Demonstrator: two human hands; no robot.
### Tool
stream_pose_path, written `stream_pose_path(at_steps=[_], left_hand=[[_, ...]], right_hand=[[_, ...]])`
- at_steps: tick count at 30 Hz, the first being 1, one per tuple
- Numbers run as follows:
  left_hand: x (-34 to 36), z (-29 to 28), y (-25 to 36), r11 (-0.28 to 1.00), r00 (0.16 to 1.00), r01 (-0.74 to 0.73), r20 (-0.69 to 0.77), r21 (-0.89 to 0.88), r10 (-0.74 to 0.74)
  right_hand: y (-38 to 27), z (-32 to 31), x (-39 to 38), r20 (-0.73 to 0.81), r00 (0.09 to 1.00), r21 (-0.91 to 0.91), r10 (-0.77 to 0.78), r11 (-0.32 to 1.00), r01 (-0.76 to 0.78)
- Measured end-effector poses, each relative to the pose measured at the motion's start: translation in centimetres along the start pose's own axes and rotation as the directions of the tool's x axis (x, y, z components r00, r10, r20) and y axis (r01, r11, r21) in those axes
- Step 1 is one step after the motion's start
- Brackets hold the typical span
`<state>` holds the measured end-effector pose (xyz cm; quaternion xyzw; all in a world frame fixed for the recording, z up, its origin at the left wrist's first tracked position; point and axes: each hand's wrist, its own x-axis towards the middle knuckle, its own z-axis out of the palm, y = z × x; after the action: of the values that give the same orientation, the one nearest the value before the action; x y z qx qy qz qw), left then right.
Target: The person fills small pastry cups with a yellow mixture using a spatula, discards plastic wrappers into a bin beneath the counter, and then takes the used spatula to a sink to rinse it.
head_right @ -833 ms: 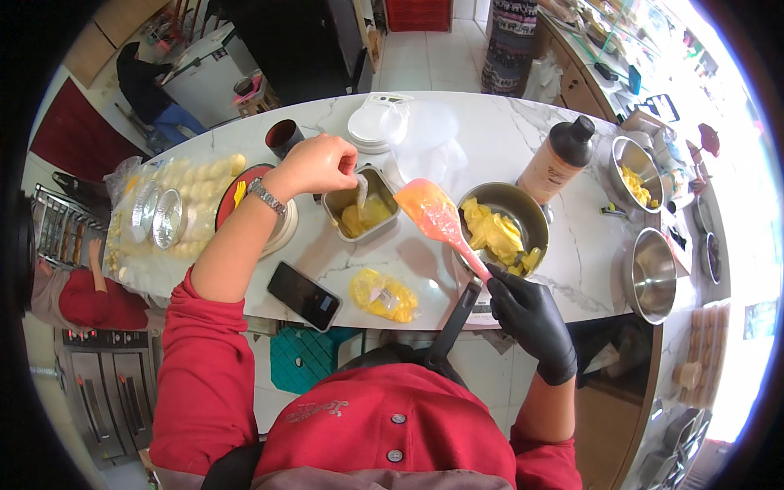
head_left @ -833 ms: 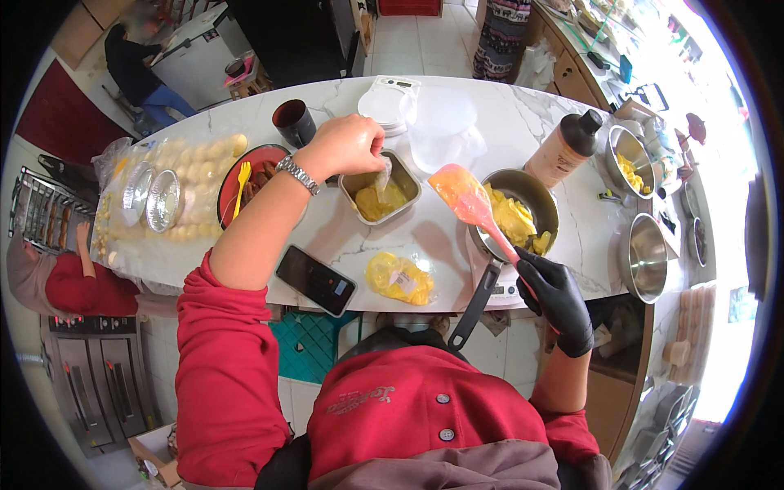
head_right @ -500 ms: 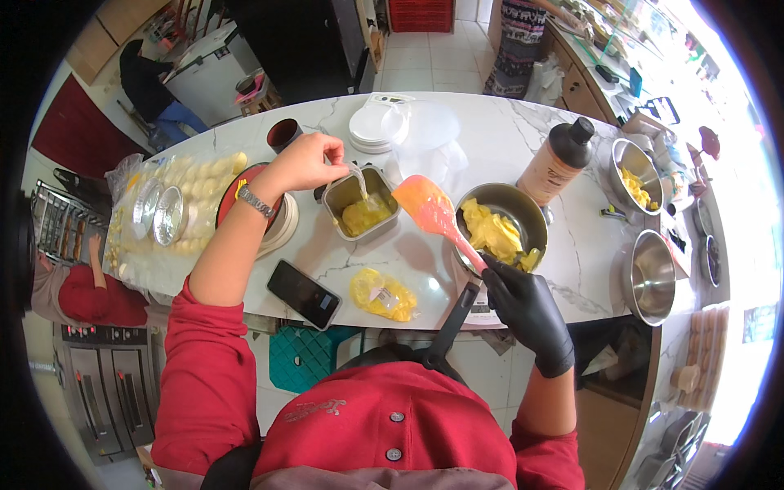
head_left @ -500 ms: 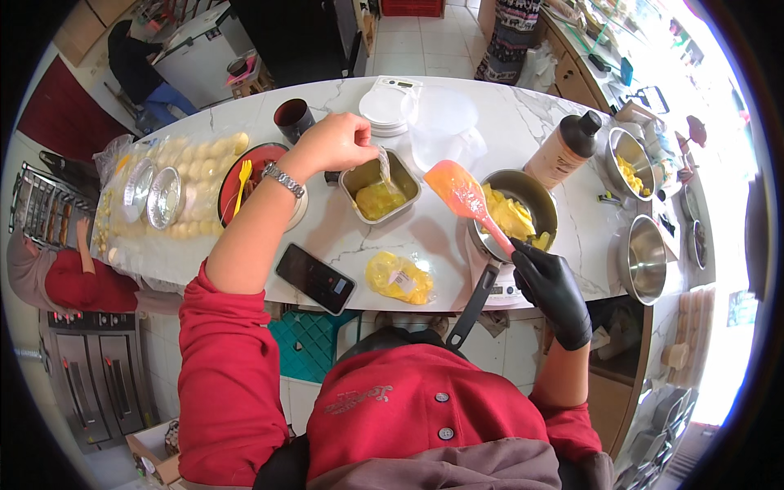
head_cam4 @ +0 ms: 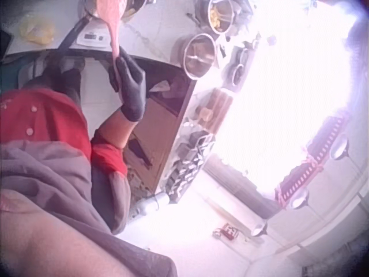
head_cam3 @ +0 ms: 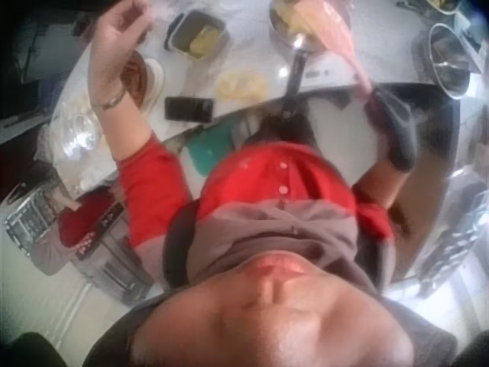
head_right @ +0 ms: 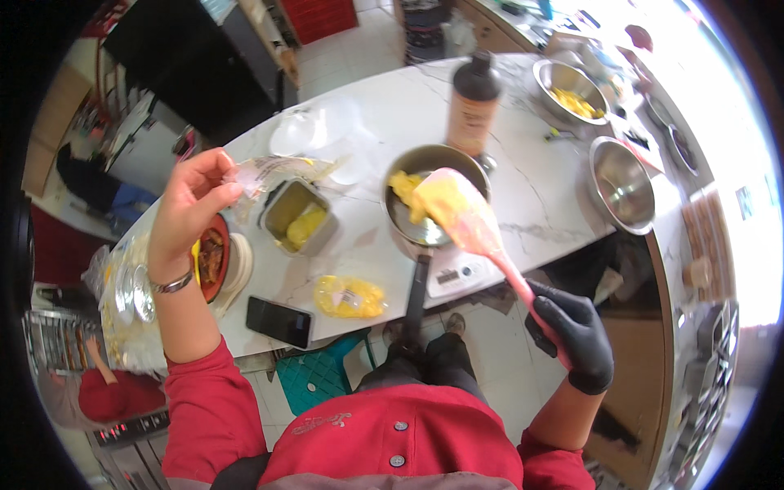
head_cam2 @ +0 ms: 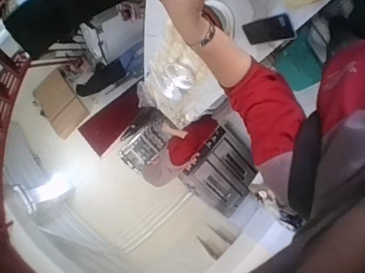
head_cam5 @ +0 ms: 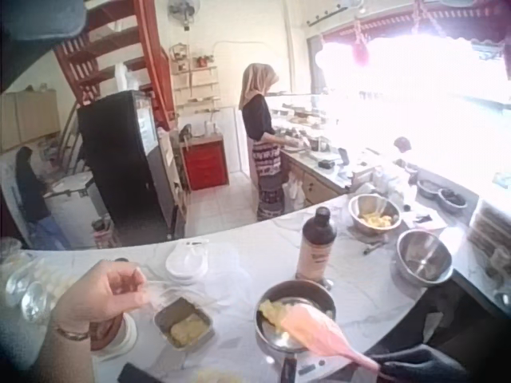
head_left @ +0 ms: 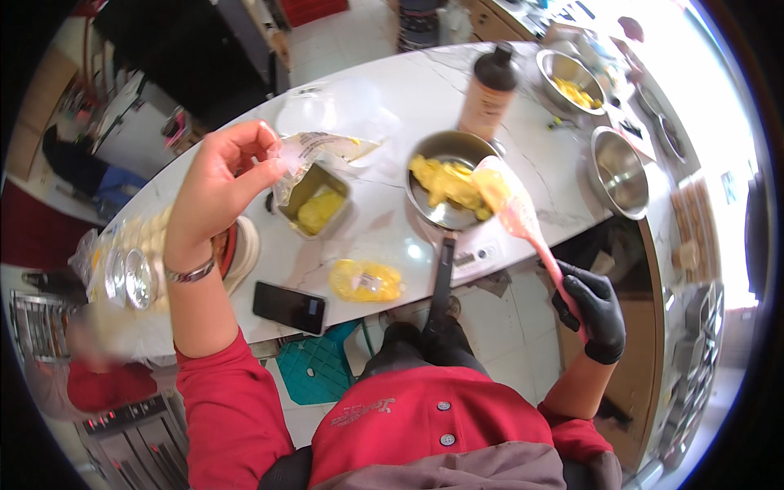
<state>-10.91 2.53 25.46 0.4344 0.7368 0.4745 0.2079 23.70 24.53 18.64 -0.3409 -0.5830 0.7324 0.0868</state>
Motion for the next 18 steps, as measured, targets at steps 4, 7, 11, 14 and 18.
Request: stream_pose_path(at_steps=[4, 7, 11, 14, 18], left_hand=[[1.2, 6.2, 5.6, 0.988, 0.976, -0.149, 0.152, -0.038, 0.153], [2.8, 13.0, 9.2, 0.974, 0.928, -0.204, 0.298, -0.102, 0.226], [4.9, 26.0, 11.1, 0.974, 0.846, -0.055, 0.507, -0.218, 0.161], [5.6, 37.5, 10.3, 0.937, 0.785, 0.135, 0.612, -0.321, 0.097], [7.2, 53.3, 5.4, 0.886, 0.664, 0.379, 0.745, -0.265, -0.061]], right_hand=[[1.9, -5.1, -5.4, -0.236, 0.971, 0.064, -0.033, 0.997, 0.049], [4.1, -10.3, -9.8, -0.352, 0.934, 0.104, -0.065, 0.989, 0.108], [6.9, -17.6, -15.8, -0.453, 0.889, 0.124, -0.069, 0.982, 0.140], [9.5, -22.7, -20.4, -0.552, 0.834, 0.169, 0.002, 0.980, 0.109], [12.7, -28.1, -25.2, -0.677, 0.724, 0.244, 0.131, 0.968, 0.053]])
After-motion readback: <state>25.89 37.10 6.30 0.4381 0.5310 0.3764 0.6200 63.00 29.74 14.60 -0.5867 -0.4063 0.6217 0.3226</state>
